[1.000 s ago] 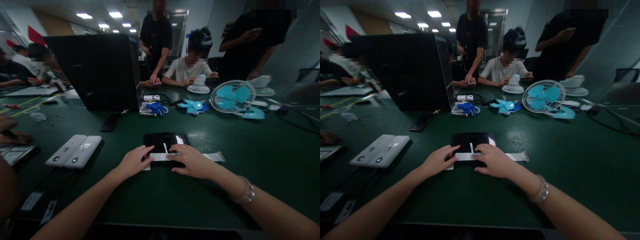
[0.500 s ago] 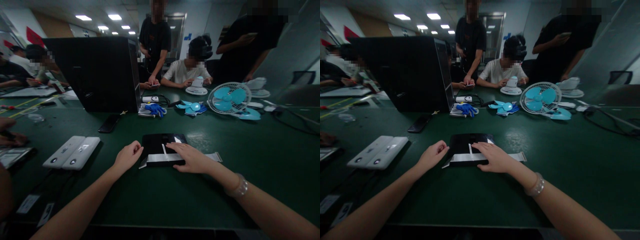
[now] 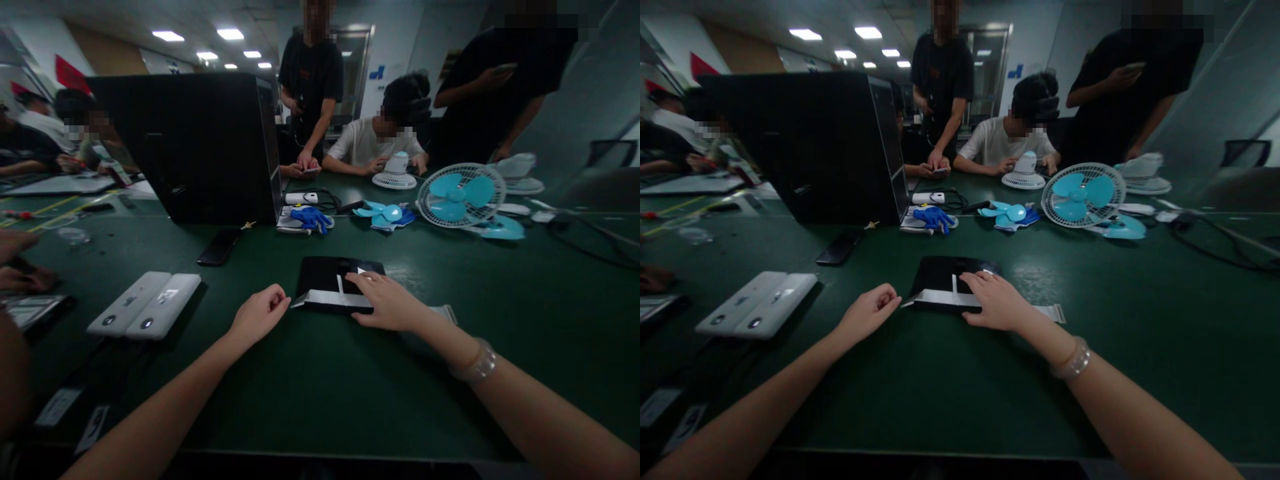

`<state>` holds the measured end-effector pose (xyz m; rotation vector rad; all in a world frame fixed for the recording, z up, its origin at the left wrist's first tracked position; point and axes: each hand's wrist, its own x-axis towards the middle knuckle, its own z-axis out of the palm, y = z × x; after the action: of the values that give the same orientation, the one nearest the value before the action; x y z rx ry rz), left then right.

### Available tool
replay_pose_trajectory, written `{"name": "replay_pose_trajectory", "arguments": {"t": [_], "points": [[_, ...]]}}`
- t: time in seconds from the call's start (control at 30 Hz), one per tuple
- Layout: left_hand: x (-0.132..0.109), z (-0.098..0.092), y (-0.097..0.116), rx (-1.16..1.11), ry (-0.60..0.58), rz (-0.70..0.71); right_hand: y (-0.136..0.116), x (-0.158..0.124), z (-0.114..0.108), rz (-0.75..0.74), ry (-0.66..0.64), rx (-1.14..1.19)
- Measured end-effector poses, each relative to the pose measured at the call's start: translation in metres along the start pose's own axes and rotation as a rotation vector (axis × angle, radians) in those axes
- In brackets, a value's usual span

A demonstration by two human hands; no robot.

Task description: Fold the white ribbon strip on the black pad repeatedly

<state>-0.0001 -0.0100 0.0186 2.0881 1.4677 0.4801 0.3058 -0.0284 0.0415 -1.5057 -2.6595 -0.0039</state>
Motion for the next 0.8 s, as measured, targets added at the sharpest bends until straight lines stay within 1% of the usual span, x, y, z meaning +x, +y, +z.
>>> {"name": "replay_pose_trajectory", "arguments": {"t": [0.1,0.23,0.33,0.47,0.57,0.7,0.8], "points": [[-0.001,-0.001,0.000,-0.007,0.001,0.008,0.031,0.000,0.001,0.174,-0.016,-0.041],[-0.002,0.000,-0.001,-0.018,-0.024,0.004,0.082,-0.006,0.000,0.397,-0.036,-0.054],[-0.002,0.000,-0.001,-0.011,-0.023,0.015,0.119,-0.018,-0.003,0.599,-0.048,-0.047],[-0.003,0.000,-0.001,-0.013,-0.027,0.025,0.161,-0.044,-0.009,0.873,-0.048,-0.005],[-0.003,0.000,0.000,-0.003,-0.031,0.031,0.185,-0.068,-0.012,1.059,-0.027,0.034],[-0.002,0.001,-0.001,0.010,-0.037,0.019,0.208,-0.094,-0.011,1.299,0.010,0.066],[-0.003,0.001,0.000,0.002,-0.051,0.015,0.223,-0.106,-0.005,1.424,0.038,0.070]]}}
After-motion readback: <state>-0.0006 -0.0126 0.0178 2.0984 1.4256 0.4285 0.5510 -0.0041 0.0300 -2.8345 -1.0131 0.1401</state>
